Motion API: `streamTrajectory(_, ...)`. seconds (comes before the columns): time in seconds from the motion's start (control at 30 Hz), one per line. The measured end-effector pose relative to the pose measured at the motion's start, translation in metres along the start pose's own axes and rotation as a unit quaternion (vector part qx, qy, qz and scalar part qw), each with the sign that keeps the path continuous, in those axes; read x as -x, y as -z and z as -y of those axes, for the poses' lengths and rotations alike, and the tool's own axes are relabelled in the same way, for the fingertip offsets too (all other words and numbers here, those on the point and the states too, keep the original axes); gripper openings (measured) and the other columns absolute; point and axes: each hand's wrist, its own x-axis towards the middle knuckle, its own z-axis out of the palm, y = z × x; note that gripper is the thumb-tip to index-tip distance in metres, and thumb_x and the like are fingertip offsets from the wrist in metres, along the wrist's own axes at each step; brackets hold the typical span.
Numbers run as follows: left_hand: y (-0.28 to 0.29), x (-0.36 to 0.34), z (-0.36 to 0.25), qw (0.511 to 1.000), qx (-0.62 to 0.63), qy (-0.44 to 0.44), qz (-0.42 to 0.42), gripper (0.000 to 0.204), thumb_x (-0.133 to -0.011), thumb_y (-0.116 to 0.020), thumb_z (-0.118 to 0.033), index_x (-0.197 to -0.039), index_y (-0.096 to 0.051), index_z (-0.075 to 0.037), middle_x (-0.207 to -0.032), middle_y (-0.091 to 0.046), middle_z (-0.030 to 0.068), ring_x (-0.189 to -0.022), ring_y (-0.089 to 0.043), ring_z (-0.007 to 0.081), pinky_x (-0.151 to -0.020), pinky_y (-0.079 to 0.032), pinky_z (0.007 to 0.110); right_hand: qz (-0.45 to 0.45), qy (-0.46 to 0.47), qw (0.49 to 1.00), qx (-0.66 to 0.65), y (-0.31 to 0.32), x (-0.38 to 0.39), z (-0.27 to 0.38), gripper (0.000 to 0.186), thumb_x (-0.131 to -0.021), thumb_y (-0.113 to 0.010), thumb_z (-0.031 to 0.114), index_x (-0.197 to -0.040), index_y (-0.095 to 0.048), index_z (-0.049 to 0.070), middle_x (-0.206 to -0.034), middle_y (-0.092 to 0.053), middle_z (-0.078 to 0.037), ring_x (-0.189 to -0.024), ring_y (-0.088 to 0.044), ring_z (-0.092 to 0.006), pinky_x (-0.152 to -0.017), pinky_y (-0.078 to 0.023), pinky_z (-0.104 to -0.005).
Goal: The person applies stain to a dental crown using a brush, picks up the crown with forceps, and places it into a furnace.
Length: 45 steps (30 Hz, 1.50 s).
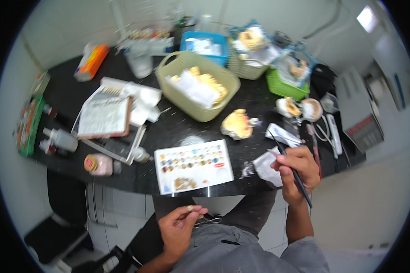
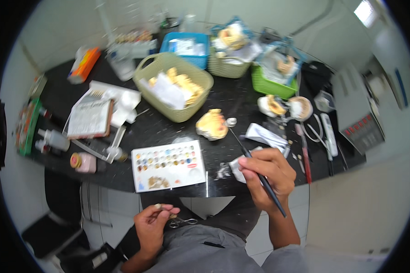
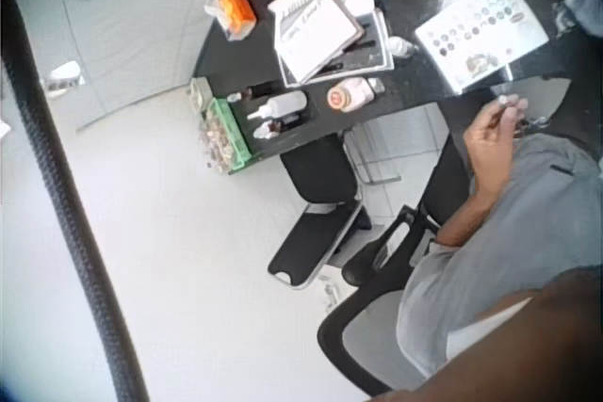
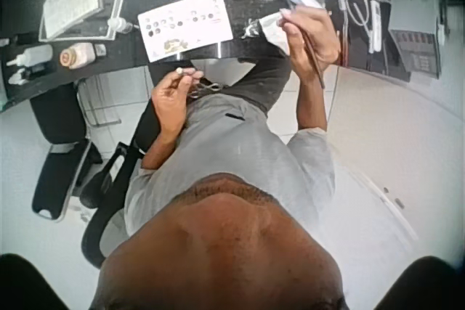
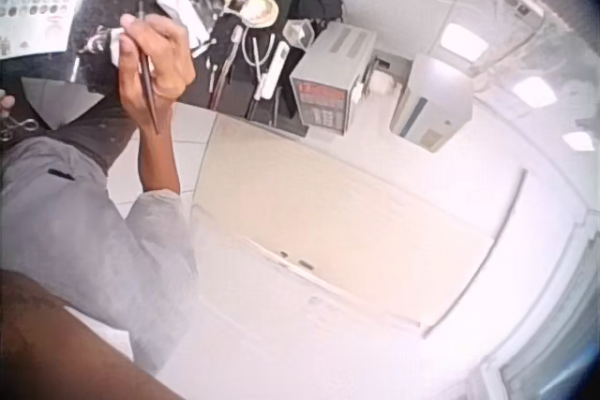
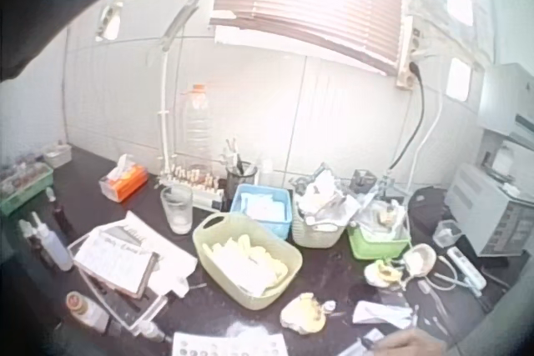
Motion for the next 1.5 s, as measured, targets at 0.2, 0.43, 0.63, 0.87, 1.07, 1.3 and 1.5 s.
streamTrajectory(0.2, -0.011, 0.001, -0.007, 1.000, -0.003, 0.002, -0.019, 0.014, -0.094, -0.056, -0.004, -0.097, -0.058, 0.009, -0.090, -0.068, 0.0188, -0.084, -0.069, 0.0224, -0.080, -0.055, 0.031, -0.148, -0.091, 0.985, 0.025, 0.070, 0.005, -0.011, 0.037, -0.101, -0.043, 0.029, -0.105, -0.059, -0.003, -0.089, -0.066, -0.016, -0.067, -0.065, -0.0168, -0.058, -0.051, -0.0245)
streamTrajectory(0.43, -0.017, 0.001, -0.009, 0.999, 0.034, 0.016, 0.025, 0.016, -0.096, -0.054, -0.009, -0.097, -0.056, 0.006, -0.088, -0.065, 0.0136, -0.084, -0.068, 0.0221, -0.078, -0.054, 0.030, -0.294, -0.177, 0.936, 0.080, 0.115, 0.023, -0.029, 0.017, -0.094, -0.060, 0.017, -0.095, -0.060, -0.001, -0.063, -0.053, -0.004, -0.051, -0.050, -0.0077, -0.045, -0.039, -0.0184)
streamTrajectory(0.63, -0.019, 0.006, -0.018, 0.998, 0.034, -0.001, 0.046, 0.022, -0.098, -0.052, -0.021, -0.094, -0.054, 0.001, -0.082, -0.062, 0.0130, -0.073, -0.064, 0.0185, -0.072, -0.055, 0.032, -0.158, -0.151, 0.976, 0.015, 0.083, -0.004, -0.027, 0.019, -0.084, -0.071, 0.006, -0.085, -0.053, 0.001, -0.074, -0.059, -0.006, -0.062, -0.054, -0.0081, -0.058, -0.045, -0.0201)
streamTrajectory(0.87, -0.004, 0.020, -0.015, 0.996, 0.069, -0.043, -0.030, 0.022, -0.100, -0.048, -0.023, -0.096, -0.048, -0.002, -0.073, -0.056, 0.0097, -0.062, -0.053, 0.0130, -0.060, -0.047, 0.026, 0.016, -0.065, 0.997, 0.044, 0.037, -0.068, -0.020, 0.011, -0.092, -0.059, 0.004, -0.094, -0.065, -0.004, -0.081, -0.068, -0.010, -0.064, -0.062, -0.0103, -0.056, -0.049, -0.0204)
streamTrajectory(1.07, 0.006, 0.016, -0.021, 0.994, 0.068, -0.069, -0.050, 0.025, -0.101, -0.047, -0.026, -0.096, -0.049, -0.002, -0.068, -0.052, 0.0067, -0.059, -0.048, 0.0103, -0.055, -0.039, 0.022, 0.086, -0.083, 0.991, 0.064, 0.013, -0.095, -0.033, 0.018, -0.086, -0.066, 0.009, -0.100, -0.066, -0.002, -0.080, -0.068, -0.009, -0.068, -0.066, -0.0135, -0.062, -0.051, -0.0261)
streamTrajectory(1.3, 0.007, 0.011, -0.036, 0.997, 0.052, -0.045, -0.031, 0.034, -0.100, -0.049, -0.029, -0.101, -0.055, 0.004, -0.068, -0.056, 0.0087, -0.058, -0.048, 0.0094, -0.054, -0.037, 0.021, 0.130, -0.047, 0.979, 0.152, -0.054, -0.130, -0.059, 0.028, -0.082, -0.070, 0.019, -0.101, -0.067, 0.000, -0.081, -0.069, -0.018, -0.068, -0.068, -0.0304, -0.063, -0.052, -0.0373)
streamTrajectory(1.5, 0.011, 0.011, -0.039, 0.997, 0.059, -0.047, -0.024, 0.031, -0.100, -0.050, -0.026, -0.102, -0.055, 0.005, -0.080, -0.061, 0.0123, -0.061, -0.052, 0.0112, -0.056, -0.040, 0.022, 0.174, -0.077, 0.971, 0.141, -0.072, -0.137, -0.068, 0.024, -0.081, -0.068, 0.016, -0.100, -0.068, 0.001, -0.076, -0.068, -0.020, -0.069, -0.068, -0.0328, -0.064, -0.052, -0.0394)
